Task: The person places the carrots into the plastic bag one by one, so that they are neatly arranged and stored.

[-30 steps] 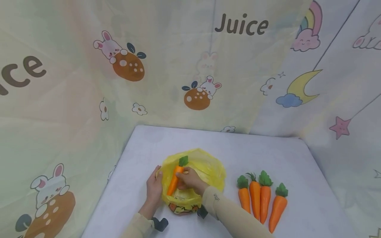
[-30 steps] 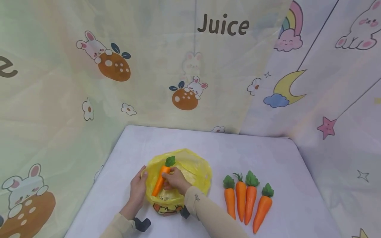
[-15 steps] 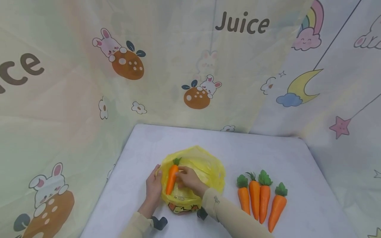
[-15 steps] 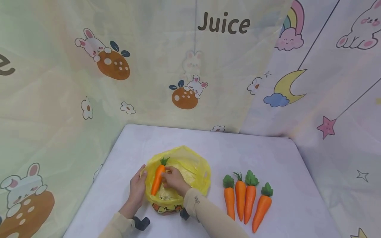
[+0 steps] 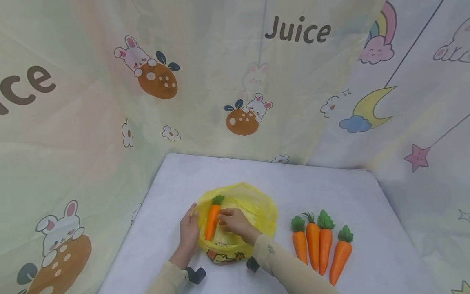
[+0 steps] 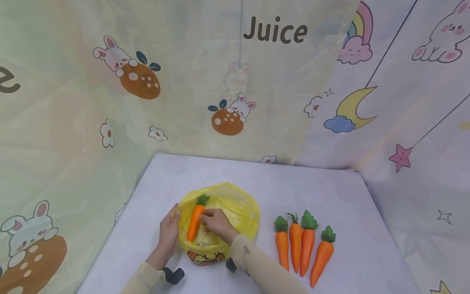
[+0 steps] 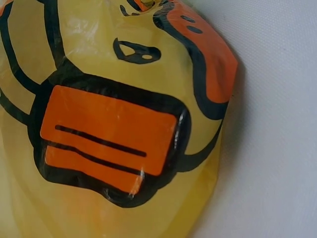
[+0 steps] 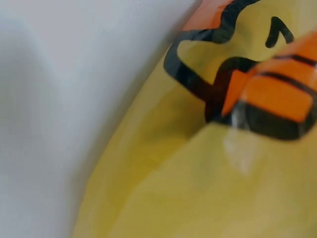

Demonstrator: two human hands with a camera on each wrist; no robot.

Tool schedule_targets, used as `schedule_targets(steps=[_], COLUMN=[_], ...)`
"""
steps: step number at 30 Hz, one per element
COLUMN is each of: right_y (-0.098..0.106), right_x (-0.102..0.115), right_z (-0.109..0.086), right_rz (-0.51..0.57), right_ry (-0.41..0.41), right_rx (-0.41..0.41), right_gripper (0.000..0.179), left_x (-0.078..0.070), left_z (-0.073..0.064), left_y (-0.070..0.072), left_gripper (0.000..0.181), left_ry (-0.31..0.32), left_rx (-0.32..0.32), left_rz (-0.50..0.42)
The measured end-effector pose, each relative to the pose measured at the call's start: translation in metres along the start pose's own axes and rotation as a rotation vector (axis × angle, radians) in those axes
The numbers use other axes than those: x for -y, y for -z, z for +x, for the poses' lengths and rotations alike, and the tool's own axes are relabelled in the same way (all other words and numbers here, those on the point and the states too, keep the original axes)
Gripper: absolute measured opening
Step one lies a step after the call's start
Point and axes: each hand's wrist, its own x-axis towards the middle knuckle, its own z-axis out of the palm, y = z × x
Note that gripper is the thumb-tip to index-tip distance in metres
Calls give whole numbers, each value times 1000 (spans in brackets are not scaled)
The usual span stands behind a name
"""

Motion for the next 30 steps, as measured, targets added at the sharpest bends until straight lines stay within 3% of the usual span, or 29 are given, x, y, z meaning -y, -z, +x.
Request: schedule_targets(steps=[6, 11, 19, 24, 30], right_y=[11, 24, 58, 82, 103], right_x=[8, 21, 37, 35, 26], right_z=[-15, -32, -54, -62, -69], right_rz=[-123, -324, -709, -851, -936], right_ry=[50, 184, 364, 352, 299], right_rx=[-18, -71, -281, -410, -477], right_gripper=[47, 50, 56, 64, 79], left_x=[1, 2, 3, 1, -1], left_z=[0, 2, 4, 3, 1], left_y=[-2, -3, -2, -3, -5], left_gripper=[55, 56, 55, 55, 56], left_ry=[8, 10, 24, 33, 49], left_rx=[1, -1, 6, 2, -10], left_rz=[9, 18, 31, 35, 52])
